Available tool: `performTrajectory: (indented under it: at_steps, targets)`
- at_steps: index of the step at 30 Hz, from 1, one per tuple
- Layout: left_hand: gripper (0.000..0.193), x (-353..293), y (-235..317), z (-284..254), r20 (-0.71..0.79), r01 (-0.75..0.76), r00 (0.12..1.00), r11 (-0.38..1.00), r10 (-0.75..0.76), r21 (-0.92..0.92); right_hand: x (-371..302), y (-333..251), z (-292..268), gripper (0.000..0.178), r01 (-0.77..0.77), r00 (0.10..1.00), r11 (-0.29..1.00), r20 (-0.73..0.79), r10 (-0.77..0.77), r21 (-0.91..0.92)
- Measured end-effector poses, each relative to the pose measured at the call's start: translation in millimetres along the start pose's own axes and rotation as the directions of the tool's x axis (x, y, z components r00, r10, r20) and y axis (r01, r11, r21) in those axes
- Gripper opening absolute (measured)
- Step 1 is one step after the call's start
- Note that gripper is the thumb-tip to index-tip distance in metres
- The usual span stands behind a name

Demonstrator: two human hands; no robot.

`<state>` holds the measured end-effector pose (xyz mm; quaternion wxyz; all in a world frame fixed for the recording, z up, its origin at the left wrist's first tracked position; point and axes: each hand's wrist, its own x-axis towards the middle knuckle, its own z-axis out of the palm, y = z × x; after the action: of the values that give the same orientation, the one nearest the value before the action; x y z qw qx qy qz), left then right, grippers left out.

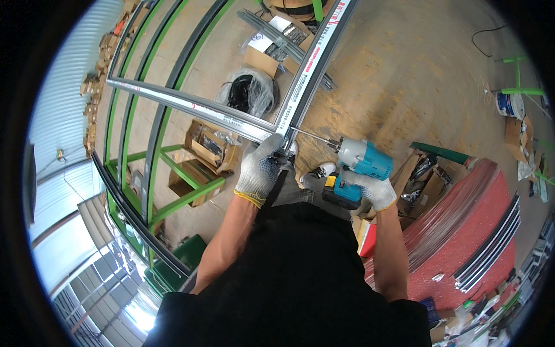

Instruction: The person assembles a metal frame by aligning aluminum extrusions and fastening them with a cordless drill. They repeatedly position pieces, insert fasteners, and tighten joints, then place the assembled frame aside and continue with additional frame sections.

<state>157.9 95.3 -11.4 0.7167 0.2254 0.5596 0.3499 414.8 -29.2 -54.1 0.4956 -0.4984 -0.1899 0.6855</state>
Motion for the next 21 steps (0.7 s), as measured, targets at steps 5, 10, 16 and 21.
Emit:
performTrajectory:
  at_steps: [5,10,16,21]
  targets:
    - [0.026,0.6,0.3,0.2,-0.007,-0.017,1.000,0.999,0.017,-0.044,5.3,-3.1,-2.8,0.032,0.197,0.980,0.947,0.065,-0.186,-0.255]
    - [0.027,-1.1,1.8,-0.9,-0.027,0.029,0.999,0.998,-0.031,-0.053,2.8,2.7,-4.7,0.034,0.077,0.994,0.989,-0.070,-0.087,-0.127]
    - [0.025,-0.5,0.6,-0.2,-0.023,0.026,0.999,1.000,-0.026,-0.013,5.7,12.4,-19.4,0.040,0.160,0.984,0.941,-0.030,-0.176,-0.298]
    - [0.025,0.7,0.1,-3.1,-0.005,0.004,1.000,1.000,-0.004,-0.024,8.0,25.7,-23.2,0.042,0.225,0.971,0.923,-0.013,-0.240,-0.311]
